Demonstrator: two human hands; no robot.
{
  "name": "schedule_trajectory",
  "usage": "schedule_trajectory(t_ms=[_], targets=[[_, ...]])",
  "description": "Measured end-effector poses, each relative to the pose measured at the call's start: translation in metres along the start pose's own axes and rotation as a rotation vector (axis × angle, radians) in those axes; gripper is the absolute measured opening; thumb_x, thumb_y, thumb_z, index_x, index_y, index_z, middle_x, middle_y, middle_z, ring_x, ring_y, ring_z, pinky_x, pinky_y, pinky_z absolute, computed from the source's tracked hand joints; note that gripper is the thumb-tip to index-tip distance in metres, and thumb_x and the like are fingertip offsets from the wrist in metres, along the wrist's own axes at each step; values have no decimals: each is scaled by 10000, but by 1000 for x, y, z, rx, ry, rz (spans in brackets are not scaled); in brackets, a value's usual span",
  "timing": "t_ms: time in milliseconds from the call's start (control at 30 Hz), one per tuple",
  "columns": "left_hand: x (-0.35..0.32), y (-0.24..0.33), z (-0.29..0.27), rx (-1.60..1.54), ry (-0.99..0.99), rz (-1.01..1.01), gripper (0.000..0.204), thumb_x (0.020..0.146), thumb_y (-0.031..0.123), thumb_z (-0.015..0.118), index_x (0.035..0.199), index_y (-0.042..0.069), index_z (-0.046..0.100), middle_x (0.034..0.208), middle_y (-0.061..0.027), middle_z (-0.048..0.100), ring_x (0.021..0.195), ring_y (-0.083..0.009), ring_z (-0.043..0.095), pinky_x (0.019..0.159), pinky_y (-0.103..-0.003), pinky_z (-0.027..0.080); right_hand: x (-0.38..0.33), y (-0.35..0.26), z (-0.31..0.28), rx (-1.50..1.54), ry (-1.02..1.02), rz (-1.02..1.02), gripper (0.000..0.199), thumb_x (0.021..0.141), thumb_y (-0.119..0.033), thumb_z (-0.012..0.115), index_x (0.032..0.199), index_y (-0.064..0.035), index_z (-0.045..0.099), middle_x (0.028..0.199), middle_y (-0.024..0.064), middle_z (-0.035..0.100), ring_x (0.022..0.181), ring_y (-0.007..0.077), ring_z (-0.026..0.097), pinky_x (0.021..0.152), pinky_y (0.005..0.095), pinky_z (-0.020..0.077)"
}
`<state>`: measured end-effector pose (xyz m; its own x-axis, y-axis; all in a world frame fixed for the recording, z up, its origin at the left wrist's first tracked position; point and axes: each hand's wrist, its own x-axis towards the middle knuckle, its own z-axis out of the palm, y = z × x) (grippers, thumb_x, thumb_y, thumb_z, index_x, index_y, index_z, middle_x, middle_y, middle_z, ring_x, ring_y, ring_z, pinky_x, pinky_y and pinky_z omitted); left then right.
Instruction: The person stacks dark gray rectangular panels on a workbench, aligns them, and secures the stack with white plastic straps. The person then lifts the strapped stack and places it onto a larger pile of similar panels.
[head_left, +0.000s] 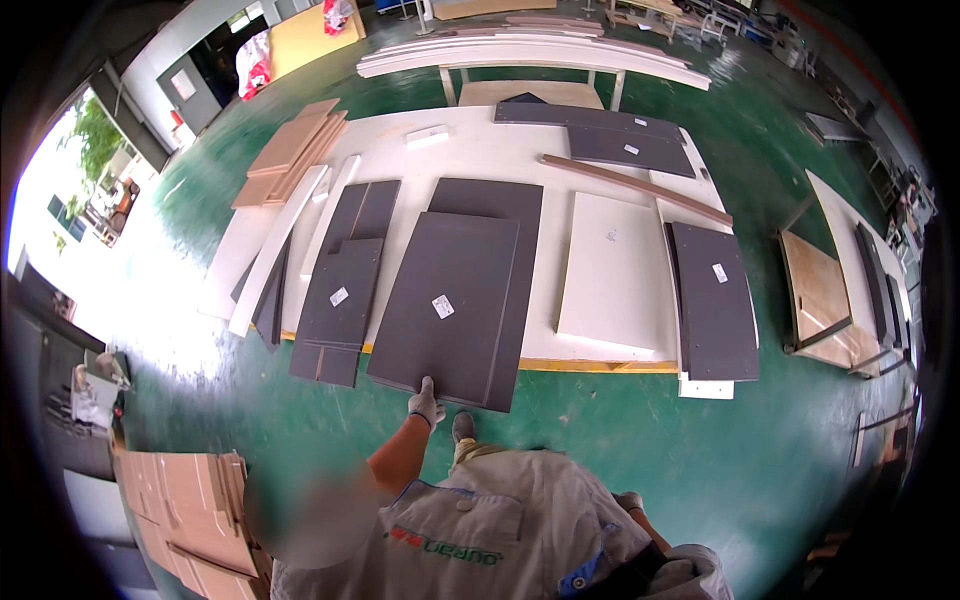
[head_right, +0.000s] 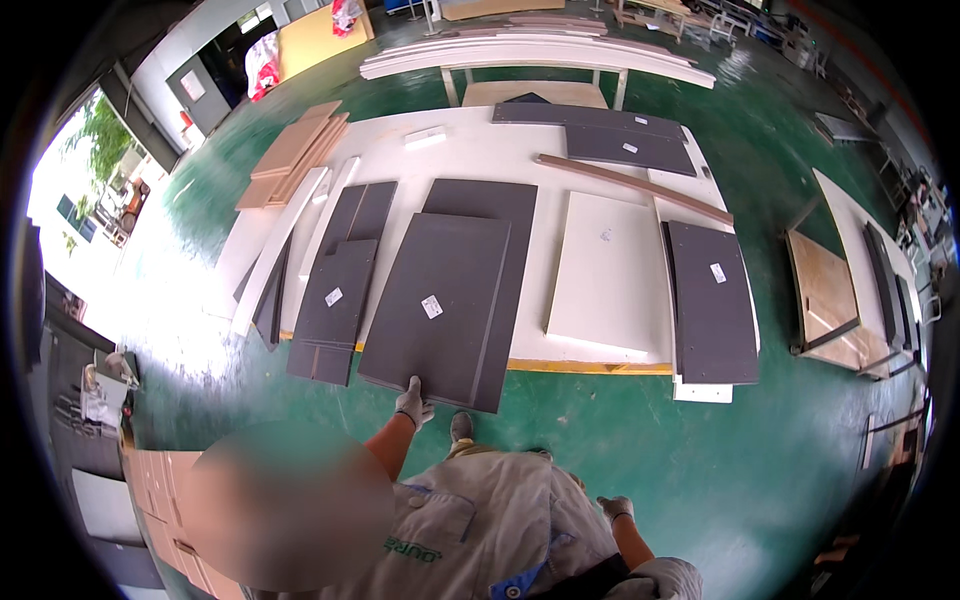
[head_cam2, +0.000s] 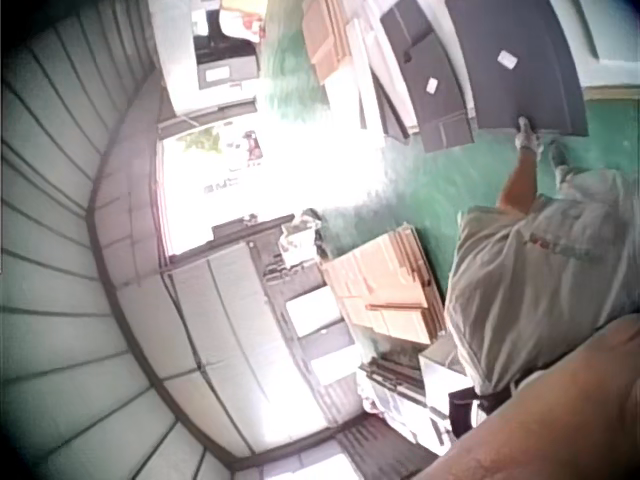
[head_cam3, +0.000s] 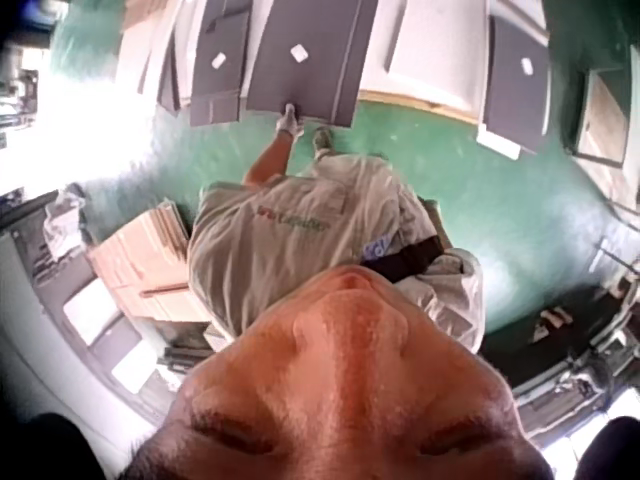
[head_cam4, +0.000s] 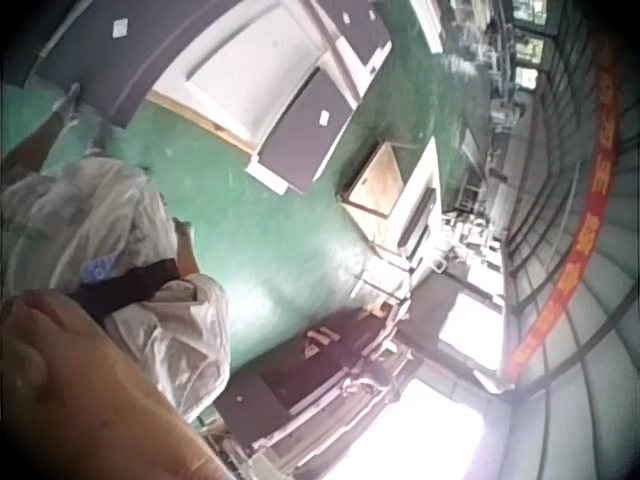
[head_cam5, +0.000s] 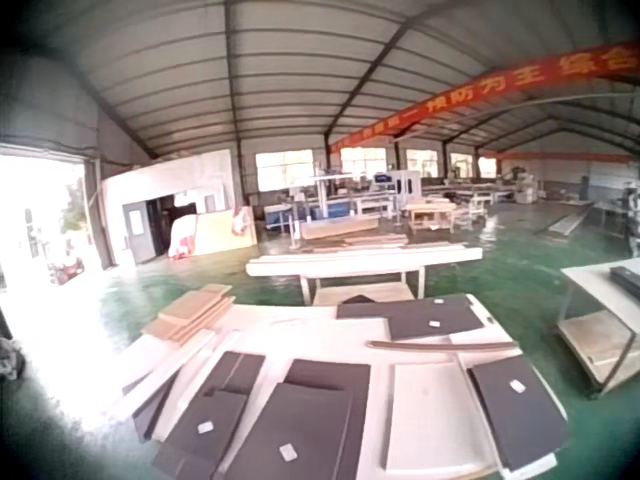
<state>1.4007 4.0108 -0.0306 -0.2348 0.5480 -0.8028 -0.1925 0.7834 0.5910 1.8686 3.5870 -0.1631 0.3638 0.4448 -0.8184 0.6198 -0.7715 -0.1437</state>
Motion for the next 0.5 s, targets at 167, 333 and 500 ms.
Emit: schedule_trajectory(t_ms=[167,333,500], targets=[[-12,-21,9,-9,-34,6,873,982,596,579,1527,-45,347,1475,-292,490,1321,-501,541,1097,-590,461,1,-24,-77,293,88,93,634,849,-468,750,1196,61,705,1275,284,674,1211,404,641,1013,451,504],[-9,-4,19,80,3,-32,807,997,550,552,1490,-64,374,1393,-268,539,1283,-466,579,1074,-565,485,21,-69,-111,536,289,-70,611,872,-289,795,1276,133,615,1220,233,711,1101,345,680,938,413,514],[-17,4,15,175,-23,-18,784,987,546,570,1419,-97,449,1335,-254,579,1190,-422,635,970,-529,543,44,-100,-71,189,278,-236,554,937,-517,611,1085,4,727,1164,232,724,1103,368,682,933,446,525]])
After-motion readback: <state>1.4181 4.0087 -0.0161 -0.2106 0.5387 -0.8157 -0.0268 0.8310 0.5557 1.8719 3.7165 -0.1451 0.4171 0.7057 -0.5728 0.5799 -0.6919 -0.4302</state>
